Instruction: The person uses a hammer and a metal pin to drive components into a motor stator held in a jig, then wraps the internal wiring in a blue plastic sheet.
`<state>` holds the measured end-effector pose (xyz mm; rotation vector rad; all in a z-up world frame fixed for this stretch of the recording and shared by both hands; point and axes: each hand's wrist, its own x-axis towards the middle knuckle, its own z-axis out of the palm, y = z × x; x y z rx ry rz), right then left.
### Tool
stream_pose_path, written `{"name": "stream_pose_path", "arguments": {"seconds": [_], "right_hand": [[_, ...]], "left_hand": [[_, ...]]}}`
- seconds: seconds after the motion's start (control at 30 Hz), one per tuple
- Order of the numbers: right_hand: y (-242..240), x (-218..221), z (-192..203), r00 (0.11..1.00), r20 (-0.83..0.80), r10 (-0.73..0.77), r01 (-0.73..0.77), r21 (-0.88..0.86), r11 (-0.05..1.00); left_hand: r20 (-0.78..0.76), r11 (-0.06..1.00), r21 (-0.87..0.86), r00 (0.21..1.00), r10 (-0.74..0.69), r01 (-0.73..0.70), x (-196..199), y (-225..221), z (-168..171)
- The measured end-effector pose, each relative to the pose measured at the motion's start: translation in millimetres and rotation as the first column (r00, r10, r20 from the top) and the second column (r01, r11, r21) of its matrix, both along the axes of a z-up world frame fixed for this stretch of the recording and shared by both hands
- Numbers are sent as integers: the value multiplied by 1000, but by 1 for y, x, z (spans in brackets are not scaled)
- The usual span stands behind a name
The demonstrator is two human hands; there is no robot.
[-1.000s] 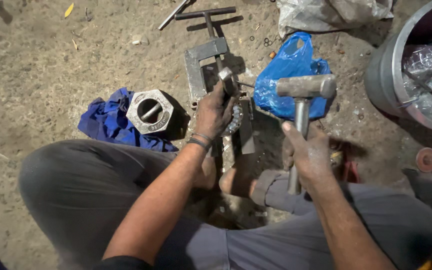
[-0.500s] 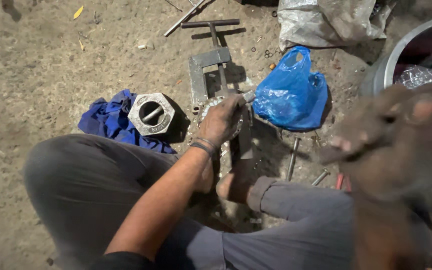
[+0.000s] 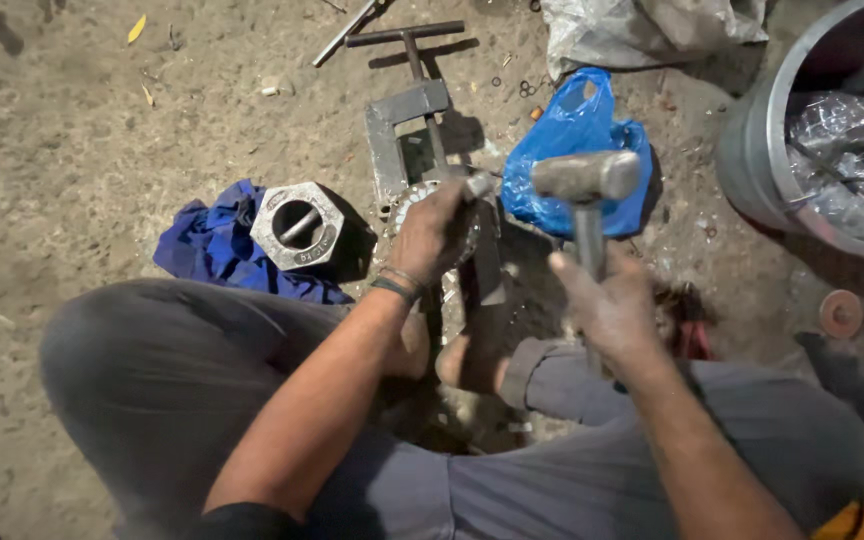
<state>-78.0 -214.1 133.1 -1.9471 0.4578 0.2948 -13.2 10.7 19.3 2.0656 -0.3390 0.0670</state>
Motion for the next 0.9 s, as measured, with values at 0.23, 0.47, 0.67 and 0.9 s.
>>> {"name": "stream_pose_path", "arguments": {"seconds": [0.23,0.47,0.67,0.9], "right_hand": [[9,6,11,978,-87,-191,209,428,879],[27,16,19,957,-212,198,-134,283,950],[22,10,23,942,-334,-26,117,255,960],[-28,16,15,961,-121,-248,274,529,803]], "left_hand": [[-20,993,119,1000,-2,4,3,-3,-13],[88,998,35,995,49,-52,-3,-2,-2],[257,978,2,945,202,-209,5,1,-5],[90,982,-138,985,144,-131,17,15,-23]]}}
